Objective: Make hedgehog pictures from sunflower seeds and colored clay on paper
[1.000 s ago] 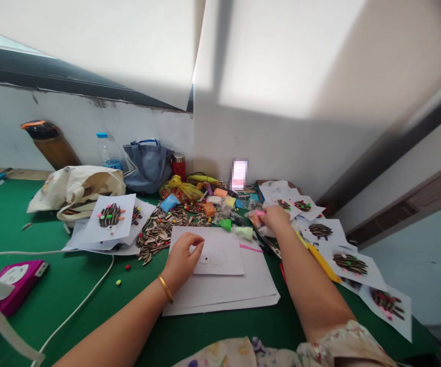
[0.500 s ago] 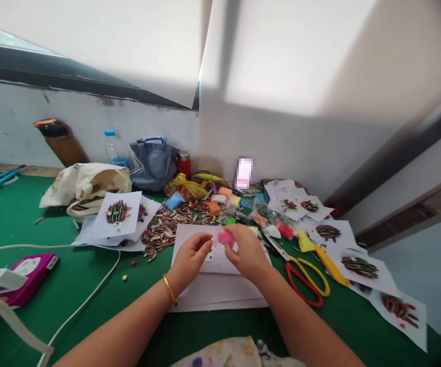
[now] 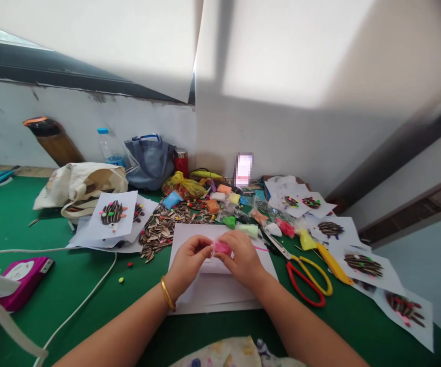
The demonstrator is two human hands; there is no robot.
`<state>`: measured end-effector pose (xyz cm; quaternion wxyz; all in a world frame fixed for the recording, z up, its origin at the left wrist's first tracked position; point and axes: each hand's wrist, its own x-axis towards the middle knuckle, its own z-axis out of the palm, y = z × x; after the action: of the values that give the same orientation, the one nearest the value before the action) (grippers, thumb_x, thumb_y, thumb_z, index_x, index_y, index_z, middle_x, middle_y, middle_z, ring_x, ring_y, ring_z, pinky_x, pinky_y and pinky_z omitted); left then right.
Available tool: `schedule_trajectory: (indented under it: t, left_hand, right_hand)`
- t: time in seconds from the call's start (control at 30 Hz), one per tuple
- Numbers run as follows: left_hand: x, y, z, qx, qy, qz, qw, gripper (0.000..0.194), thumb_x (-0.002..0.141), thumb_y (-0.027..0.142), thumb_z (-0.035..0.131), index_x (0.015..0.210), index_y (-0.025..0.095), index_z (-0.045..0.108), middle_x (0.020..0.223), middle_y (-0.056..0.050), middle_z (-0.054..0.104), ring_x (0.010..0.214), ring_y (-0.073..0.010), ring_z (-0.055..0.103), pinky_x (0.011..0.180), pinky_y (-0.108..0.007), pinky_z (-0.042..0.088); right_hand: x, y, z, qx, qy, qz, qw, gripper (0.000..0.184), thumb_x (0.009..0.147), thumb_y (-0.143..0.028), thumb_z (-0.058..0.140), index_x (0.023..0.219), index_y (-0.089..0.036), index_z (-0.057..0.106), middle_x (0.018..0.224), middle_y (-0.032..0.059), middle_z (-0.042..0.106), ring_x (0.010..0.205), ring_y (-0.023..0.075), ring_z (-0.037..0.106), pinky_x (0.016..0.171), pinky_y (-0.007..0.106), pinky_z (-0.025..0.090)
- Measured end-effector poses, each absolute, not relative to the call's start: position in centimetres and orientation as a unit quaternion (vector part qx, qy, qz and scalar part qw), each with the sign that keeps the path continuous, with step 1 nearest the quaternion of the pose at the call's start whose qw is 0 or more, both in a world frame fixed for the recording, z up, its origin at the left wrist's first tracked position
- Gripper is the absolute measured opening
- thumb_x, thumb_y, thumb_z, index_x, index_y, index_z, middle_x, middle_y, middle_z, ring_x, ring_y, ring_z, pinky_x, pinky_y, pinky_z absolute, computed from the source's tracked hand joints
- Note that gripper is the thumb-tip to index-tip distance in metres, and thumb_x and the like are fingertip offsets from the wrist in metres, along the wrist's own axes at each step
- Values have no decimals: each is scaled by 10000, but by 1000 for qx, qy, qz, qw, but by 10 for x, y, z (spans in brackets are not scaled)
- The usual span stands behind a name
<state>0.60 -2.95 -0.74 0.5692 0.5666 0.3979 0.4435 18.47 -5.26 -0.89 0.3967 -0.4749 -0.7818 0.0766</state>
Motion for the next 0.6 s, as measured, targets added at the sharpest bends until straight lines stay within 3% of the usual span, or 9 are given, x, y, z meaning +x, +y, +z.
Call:
schedule_trajectory:
  t: [0.17, 0.43, 0.6]
  left_hand:
    - [9, -31, -11, 582, 391, 494, 514, 143, 787, 287, 651, 867, 196, 577, 760, 30, 586, 684, -118, 573, 639, -249, 500]
    - [2, -27, -15, 703, 440, 424, 363, 149, 847, 222, 566, 933, 192, 685, 866, -34, 686, 788, -165, 631, 716, -292, 508]
    - [-5, -25, -11, 766, 401, 406, 297, 171, 855, 244, 632, 1005, 226, 713, 814, -12, 639, 774, -150, 609, 715, -272, 495]
  right_hand:
    - [184, -54, -9, -454, -775, 89, 430, 190, 918, -354, 600, 1041, -210, 597, 1075, 91, 647, 1032, 255, 556, 901, 417, 431]
    - [181, -55, -9, -462, -777, 102, 416, 174, 939, -342, 553, 1031, -200, 592, 1007, 92, 640, 958, 250, 550, 852, 408, 444]
    - [184, -53, -10, -462, -782, 104, 406, 160, 949, -329, 537, 1025, -200, 593, 1000, 83, 641, 954, 241, 552, 847, 393, 441]
